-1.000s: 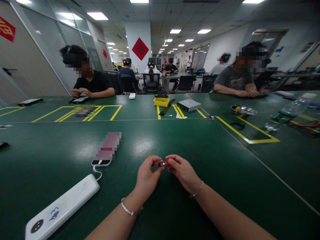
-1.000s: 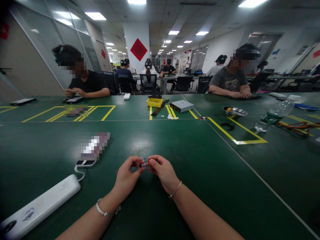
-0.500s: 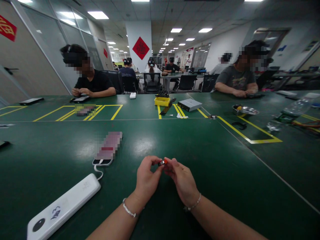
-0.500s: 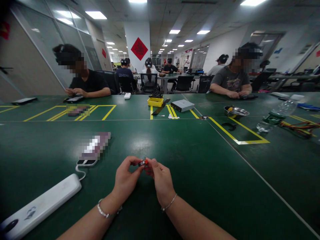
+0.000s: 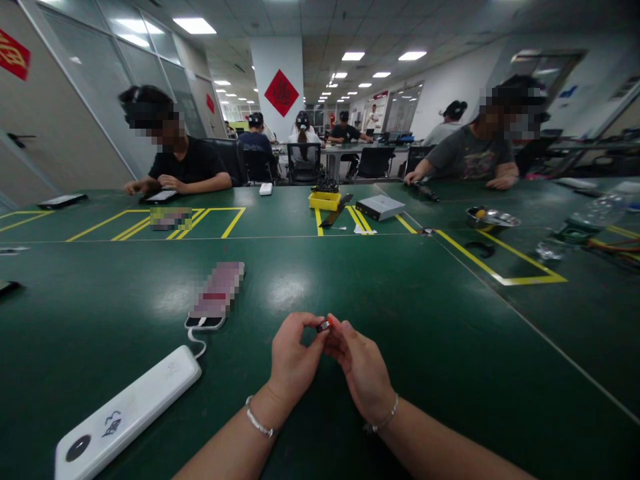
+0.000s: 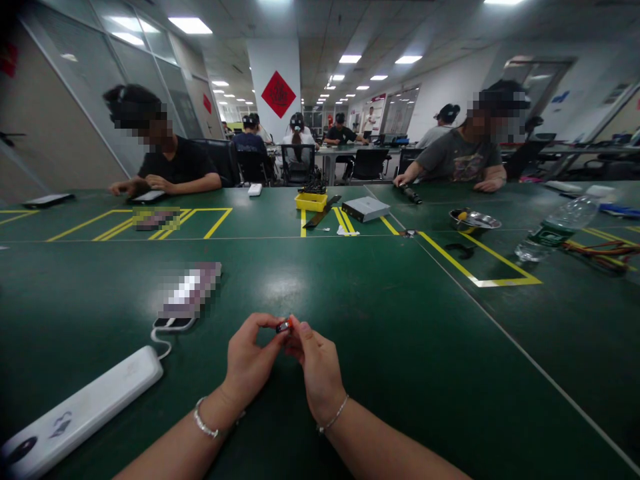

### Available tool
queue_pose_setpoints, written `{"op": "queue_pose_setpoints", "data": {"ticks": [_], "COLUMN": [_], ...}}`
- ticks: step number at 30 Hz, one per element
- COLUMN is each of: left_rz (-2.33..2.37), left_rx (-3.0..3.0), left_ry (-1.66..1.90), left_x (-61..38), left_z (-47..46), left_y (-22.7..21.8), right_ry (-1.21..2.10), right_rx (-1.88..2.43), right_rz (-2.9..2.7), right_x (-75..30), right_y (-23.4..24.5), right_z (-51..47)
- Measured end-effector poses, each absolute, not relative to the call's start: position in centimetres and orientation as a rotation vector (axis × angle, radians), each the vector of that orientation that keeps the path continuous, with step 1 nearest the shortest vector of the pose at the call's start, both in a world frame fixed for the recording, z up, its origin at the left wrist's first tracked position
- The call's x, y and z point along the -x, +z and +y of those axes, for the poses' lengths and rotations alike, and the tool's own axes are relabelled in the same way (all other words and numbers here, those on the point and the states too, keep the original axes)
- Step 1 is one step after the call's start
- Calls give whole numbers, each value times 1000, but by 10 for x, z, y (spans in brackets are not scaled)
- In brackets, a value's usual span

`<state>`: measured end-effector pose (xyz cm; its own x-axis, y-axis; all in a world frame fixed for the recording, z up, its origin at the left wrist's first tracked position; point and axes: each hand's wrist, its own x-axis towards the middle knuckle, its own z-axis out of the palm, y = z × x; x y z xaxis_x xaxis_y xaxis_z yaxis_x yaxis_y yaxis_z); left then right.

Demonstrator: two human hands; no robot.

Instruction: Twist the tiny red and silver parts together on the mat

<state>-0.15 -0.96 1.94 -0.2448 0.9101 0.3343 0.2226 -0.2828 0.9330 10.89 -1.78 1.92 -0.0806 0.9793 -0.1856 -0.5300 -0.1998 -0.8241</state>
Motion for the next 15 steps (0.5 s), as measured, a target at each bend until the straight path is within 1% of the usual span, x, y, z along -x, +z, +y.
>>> {"op": "queue_pose_setpoints", "data": {"ticks": [6, 10, 13, 15], "left_rz": [1439, 1359, 1400, 1479], "left_rx": [-1628, -1730, -1702, -1673], "left_ry": [1481, 1473, 1493, 1478], "left_x": [1, 1, 5, 7], "left_z": [-6, -3, 0, 3], "left_y": [15, 14, 12, 9], "right_ry": [1546, 1469, 1282, 1058], "right_rx": [979, 1087, 1188, 1323], "right_rz": [-766, -805, -770, -736], "right_x": [-112, -127, -166, -210], "right_y": [15, 23, 34, 39], "right_z": [-8, 9, 33, 50]}}
